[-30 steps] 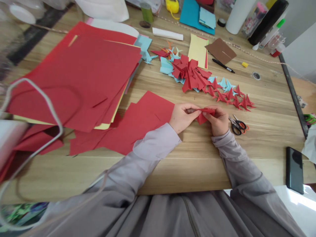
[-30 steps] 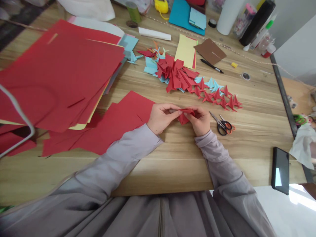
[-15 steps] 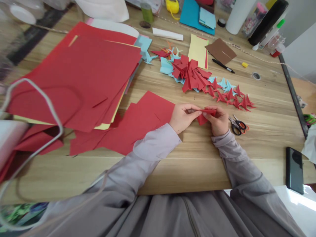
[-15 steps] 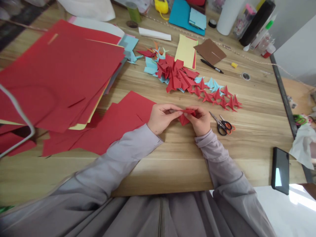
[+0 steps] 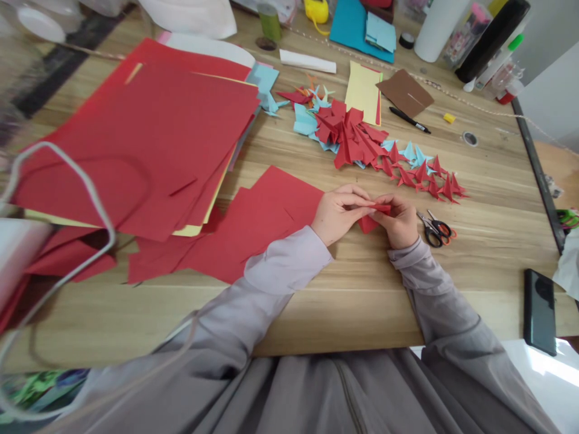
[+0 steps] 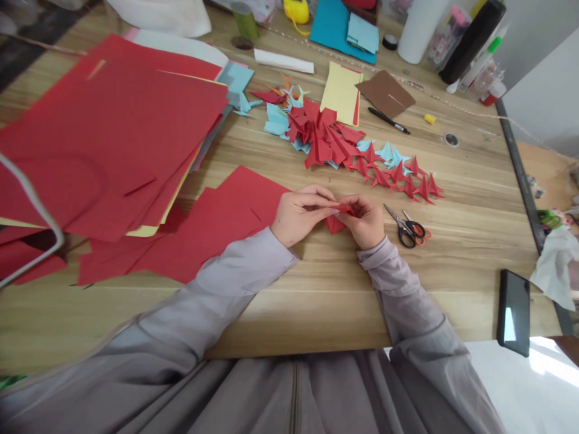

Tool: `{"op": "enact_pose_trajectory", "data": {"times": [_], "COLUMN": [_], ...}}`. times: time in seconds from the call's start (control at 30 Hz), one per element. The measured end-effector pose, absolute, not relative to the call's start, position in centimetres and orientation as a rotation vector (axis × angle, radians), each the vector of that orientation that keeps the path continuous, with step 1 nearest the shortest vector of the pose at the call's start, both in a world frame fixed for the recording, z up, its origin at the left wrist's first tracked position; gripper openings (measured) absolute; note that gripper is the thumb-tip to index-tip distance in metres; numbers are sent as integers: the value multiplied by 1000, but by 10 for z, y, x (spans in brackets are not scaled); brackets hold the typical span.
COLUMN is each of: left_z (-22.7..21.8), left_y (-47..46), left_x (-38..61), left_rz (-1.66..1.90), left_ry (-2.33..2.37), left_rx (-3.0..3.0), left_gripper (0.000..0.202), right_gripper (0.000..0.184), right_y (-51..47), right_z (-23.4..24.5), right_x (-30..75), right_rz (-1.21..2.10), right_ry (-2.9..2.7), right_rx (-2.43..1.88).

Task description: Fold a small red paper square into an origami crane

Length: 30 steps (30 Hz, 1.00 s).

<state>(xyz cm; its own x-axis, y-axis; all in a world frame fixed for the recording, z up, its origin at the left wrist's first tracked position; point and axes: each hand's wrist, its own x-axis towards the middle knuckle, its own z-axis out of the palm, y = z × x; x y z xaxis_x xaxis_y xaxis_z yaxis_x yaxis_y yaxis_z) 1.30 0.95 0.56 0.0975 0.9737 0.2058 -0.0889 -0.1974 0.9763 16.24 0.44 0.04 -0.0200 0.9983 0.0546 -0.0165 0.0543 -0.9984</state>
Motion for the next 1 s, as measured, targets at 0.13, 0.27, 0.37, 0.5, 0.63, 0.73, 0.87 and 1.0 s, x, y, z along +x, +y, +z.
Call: {"op": "enact_pose_trajectory", "data": {"times": [0.13, 0.27, 0.37, 0.5, 0.63, 0.73, 0.87, 1.0], "left_z": [9, 10, 11, 14, 14, 14, 14, 14], "left_y": [8, 8, 8, 7, 6, 6, 5, 6], "left_x": [13, 13, 12, 12, 11, 12, 13, 13], "left_rz": [1296, 1304, 1308, 1279, 1255, 1244, 1279, 1324], "left_ry": [970, 962, 944, 905, 877, 876, 873, 860], "left_rx": [1351, 1353, 1340, 1323, 1302, 1294, 1286, 1277], "left_gripper": [10, 8, 7, 9, 9, 8, 6, 7], "right_gripper": [30, 27, 25, 21, 20, 19, 20, 23], "right_y": [4, 4, 3, 3, 2, 2, 2, 1], "right_z": [3, 2, 0, -4, -5, -3, 0, 1], "right_x": [162, 161, 161, 161, 162, 162, 161, 160], "right_rz": [1203, 1193, 1211, 1221, 1219, 1175, 1160, 1171], "right_ry": [-1285, -1332, -1349, -1407, -1433, -1458, -1469, -1473], "right_rx": [-1177, -1180, -1179, -1180, -1185, -1196, -1193, -1194]}}
